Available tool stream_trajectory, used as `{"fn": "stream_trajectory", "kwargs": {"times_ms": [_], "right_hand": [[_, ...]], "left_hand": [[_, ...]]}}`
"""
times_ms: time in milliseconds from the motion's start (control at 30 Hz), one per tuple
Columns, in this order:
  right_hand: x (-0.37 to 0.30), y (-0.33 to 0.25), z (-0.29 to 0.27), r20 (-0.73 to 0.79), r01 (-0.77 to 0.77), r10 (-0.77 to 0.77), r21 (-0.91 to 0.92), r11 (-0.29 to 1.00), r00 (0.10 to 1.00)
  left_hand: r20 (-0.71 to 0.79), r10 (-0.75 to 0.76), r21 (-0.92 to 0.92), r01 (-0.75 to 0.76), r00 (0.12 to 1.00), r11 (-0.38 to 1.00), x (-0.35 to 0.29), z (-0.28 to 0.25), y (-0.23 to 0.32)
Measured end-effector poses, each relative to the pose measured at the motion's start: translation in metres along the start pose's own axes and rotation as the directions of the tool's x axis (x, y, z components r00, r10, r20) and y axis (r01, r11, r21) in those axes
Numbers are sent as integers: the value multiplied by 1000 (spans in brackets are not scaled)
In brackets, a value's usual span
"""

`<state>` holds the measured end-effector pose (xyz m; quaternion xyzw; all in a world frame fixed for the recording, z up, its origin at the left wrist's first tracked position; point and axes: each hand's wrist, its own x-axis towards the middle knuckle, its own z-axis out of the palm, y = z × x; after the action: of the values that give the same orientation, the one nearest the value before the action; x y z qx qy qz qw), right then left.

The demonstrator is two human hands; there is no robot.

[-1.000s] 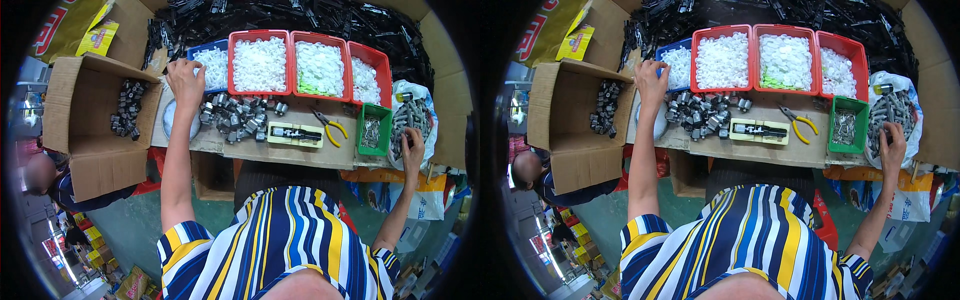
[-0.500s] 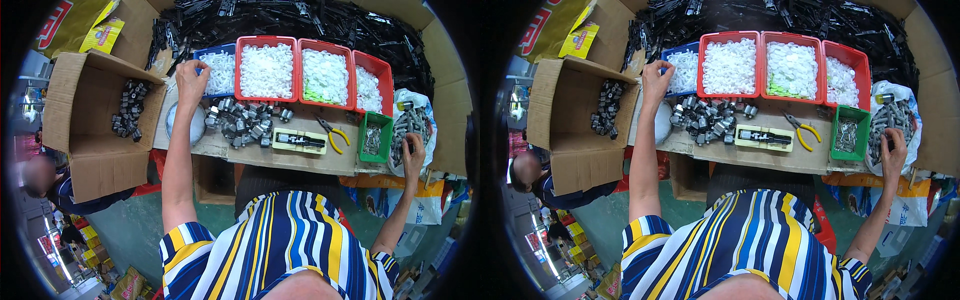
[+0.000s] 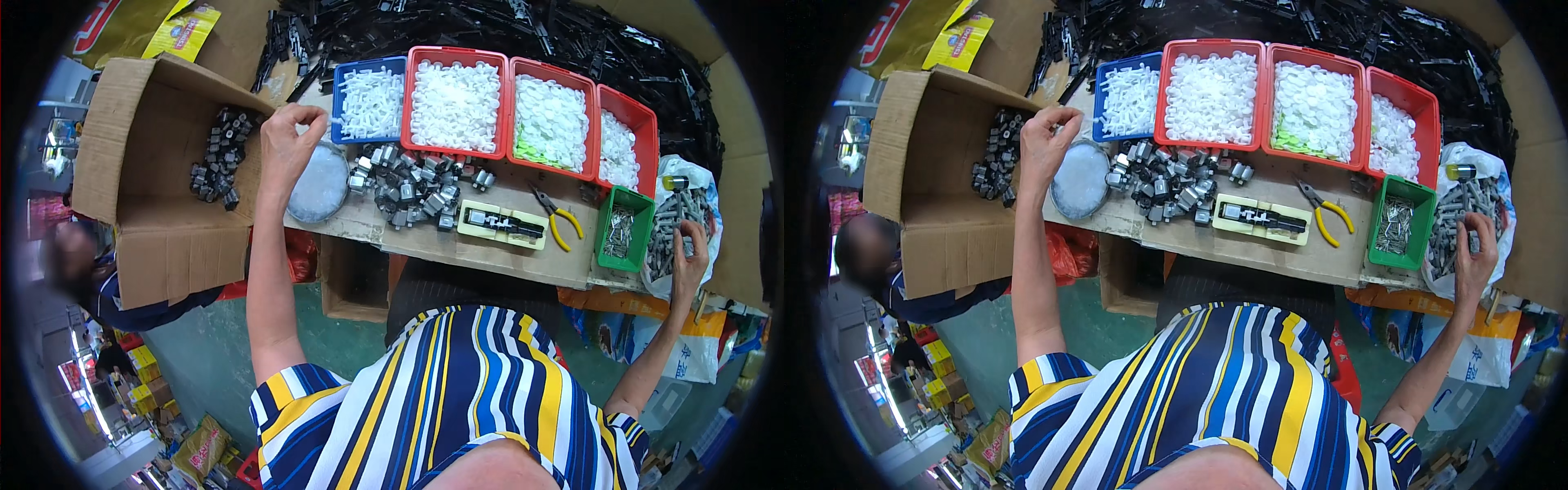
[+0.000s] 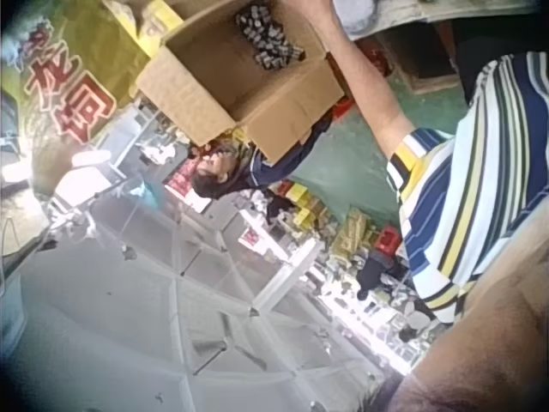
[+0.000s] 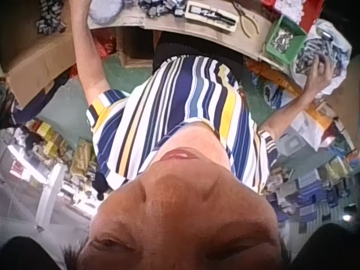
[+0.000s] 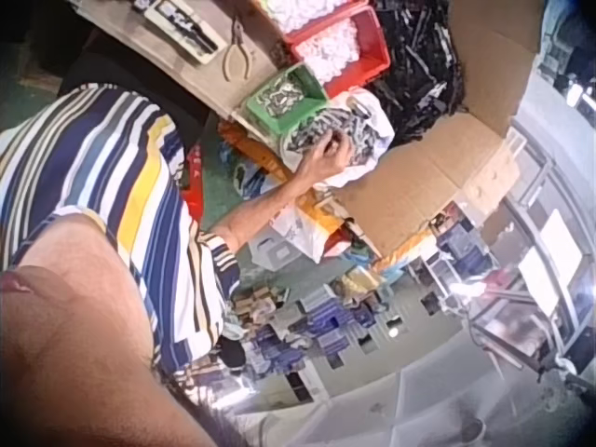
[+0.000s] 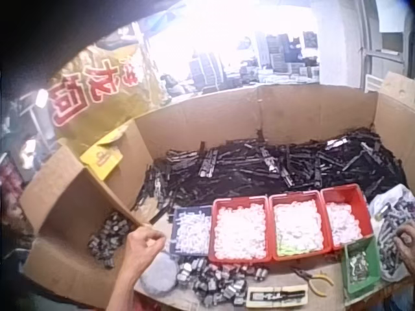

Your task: The person assembles small metal lock bodies by hand. They pick up a lock body, insert a white plastic component and a metal pin, and use pliers to secure the assembly. The completed units are placed into a cardboard box. The process is repeated continuously throughout the clip.

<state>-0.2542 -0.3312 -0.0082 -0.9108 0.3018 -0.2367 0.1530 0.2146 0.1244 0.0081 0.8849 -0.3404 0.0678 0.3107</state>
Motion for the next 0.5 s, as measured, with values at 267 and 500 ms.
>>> {"fn": "stream_trajectory", "kwargs": {"times_ms": [267, 500], "right_hand": [[10, 3, 7, -2, 31, -31, 20, 999, 1000], [15, -18, -1, -33, 152, -154, -60, 987, 987]], "left_hand": [[134, 7, 141, -26, 991, 990, -47, -2, -17], [81, 13, 122, -23, 997, 992, -54, -10, -13]]}}
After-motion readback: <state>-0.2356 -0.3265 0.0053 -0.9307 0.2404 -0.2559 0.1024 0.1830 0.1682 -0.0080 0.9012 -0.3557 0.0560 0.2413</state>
